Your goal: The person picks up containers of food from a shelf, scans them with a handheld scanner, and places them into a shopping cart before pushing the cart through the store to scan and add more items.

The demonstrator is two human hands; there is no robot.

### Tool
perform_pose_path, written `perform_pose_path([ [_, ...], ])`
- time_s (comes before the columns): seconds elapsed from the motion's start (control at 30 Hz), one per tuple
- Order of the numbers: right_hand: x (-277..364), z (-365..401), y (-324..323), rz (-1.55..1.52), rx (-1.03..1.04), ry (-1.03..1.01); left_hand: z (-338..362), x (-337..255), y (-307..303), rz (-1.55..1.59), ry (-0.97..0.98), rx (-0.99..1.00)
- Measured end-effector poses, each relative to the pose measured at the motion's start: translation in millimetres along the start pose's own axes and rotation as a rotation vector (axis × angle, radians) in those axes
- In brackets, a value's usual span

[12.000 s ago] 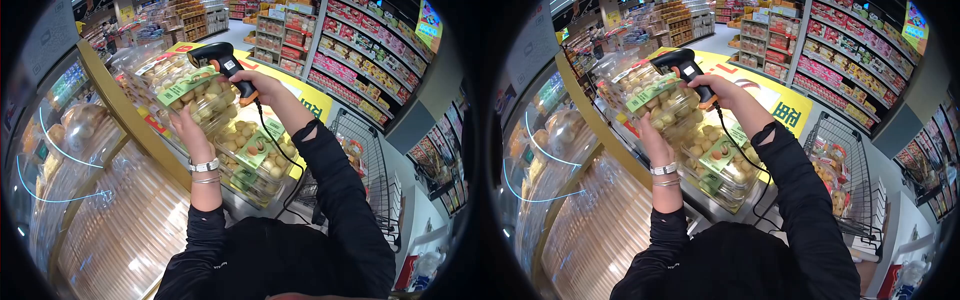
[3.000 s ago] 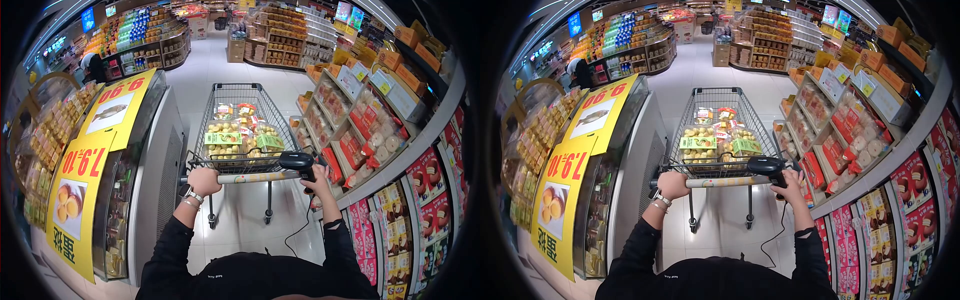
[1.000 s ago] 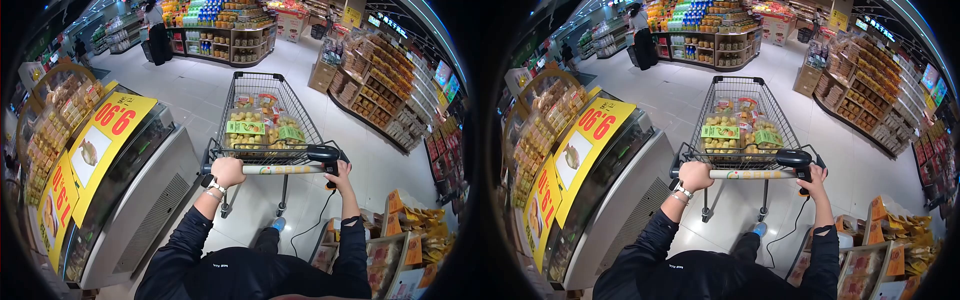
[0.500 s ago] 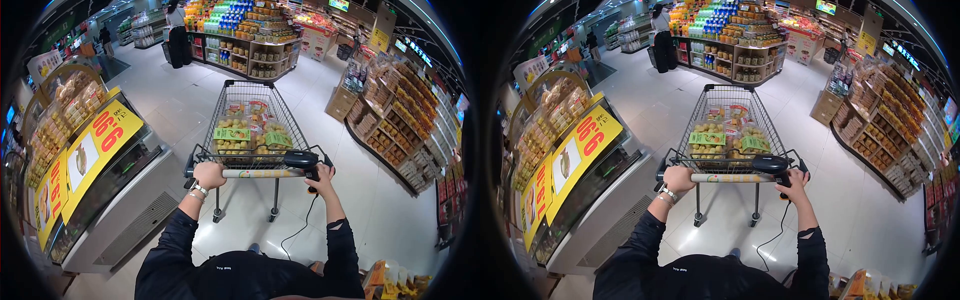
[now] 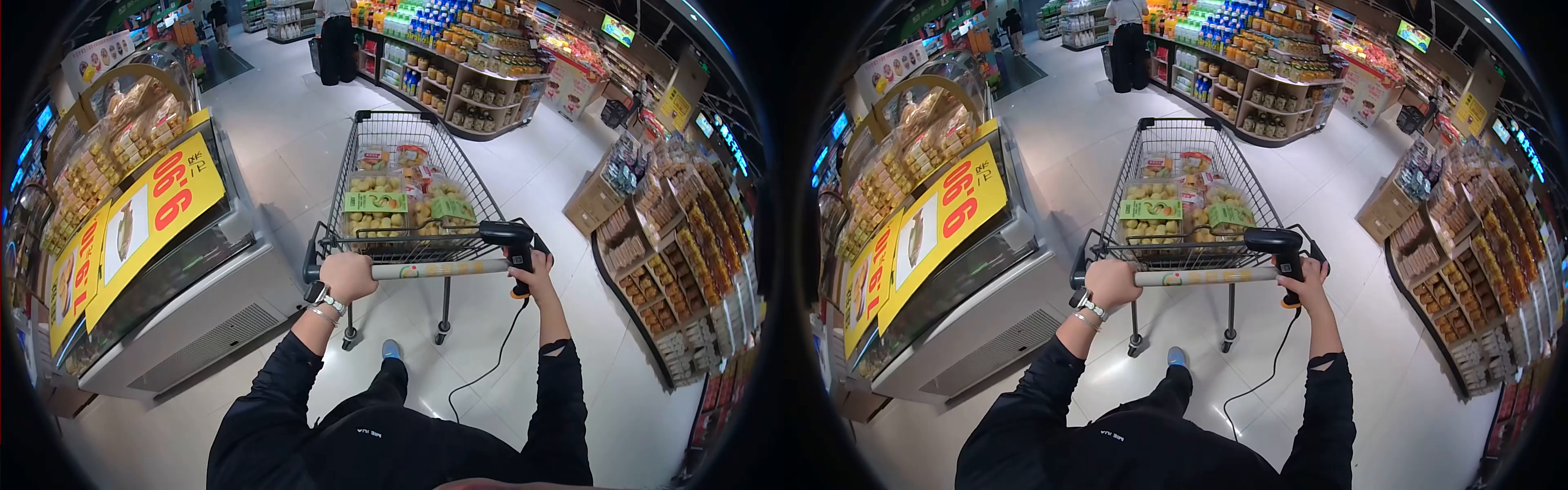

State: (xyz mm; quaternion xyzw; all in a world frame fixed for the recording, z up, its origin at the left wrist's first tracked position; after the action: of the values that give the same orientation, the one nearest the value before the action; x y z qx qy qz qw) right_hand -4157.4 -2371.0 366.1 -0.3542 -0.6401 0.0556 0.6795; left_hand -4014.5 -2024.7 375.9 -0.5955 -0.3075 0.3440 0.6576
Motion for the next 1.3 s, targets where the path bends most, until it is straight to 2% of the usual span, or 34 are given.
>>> perform_pose_path([
  [0.17,-17.9,-100.1,-2.4,-0.045,0.045,-0.005,-72.1,1.3,9.9,0.038,-0.076,-0.03],
  [0.23,-21.9,-141.5,1.0,-0.035,0.135,0.042,-103.7,0.2,8.9,0.05,-0.101,-0.014],
  [0.3,-16.9,-183.2,2.0,-0.058,0.1,0.02,-134.5,4.4,6.4,0.071,-0.116,0.005],
  [0.37,-19.6,-223.6,10.5,-0.09,0.207,0.071,-165.6,9.0,5.0,0.087,-0.126,-0.025],
  [0.5,-21.5,-294.7,15.4,-0.106,0.157,0.022,-226.0,19.5,1.3,0.1,-0.159,-0.024],
  [0.6,-15.6,-341.2,16.6,-0.117,0.268,0.08,-268.7,23.8,-2.4,0.083,-0.166,-0.03],
  [0.77,-25.6,-420.0,24.4,-0.103,0.275,0.087,-335.5,36.0,-12.0,0.081,-0.192,-0.038],
  [0.83,-49.4,-467.2,29.1,-0.071,0.263,0.033,-366.4,43.8,-16.8,0.082,-0.223,-0.028],
  [1.0,-51.1,-554.1,33.4,-0.101,0.289,-0.066,-446.0,51.4,-10.5,0.009,-0.287,-0.052],
  [1.1,-77.0,-620.9,43.1,0.01,0.402,-0.13,-495.0,51.9,-10.4,-0.039,-0.334,-0.117],
  [1.17,-75.2,-662.0,45.5,0.13,0.389,-0.246,-525.2,57.5,-17.5,-0.065,-0.382,-0.127],
  [1.2,-67.4,-682.7,54.5,0.097,0.494,-0.251,-541.6,63.0,-17.4,-0.069,-0.402,-0.096],
  [1.23,-59.0,-699.8,54.1,0.097,0.506,-0.288,-557.8,65.5,-20.0,-0.073,-0.414,-0.096],
  [1.3,-52.6,-734.3,53.3,0.072,0.578,-0.216,-588.3,70.7,-20.5,-0.096,-0.465,-0.043],
])
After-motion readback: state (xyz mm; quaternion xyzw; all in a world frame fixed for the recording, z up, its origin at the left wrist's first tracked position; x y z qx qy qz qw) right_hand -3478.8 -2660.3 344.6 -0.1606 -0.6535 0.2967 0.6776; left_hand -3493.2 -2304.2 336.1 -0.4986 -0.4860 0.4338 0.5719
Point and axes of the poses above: each hand's wrist, its own z-axis away from the middle knuckle, its own y-axis out of the palm, x = y × z, the point moved 8 cm from there along -z, towards the middle knuckle, and after that the axes turned 11 degrees about -z, right-handed, at the moved point
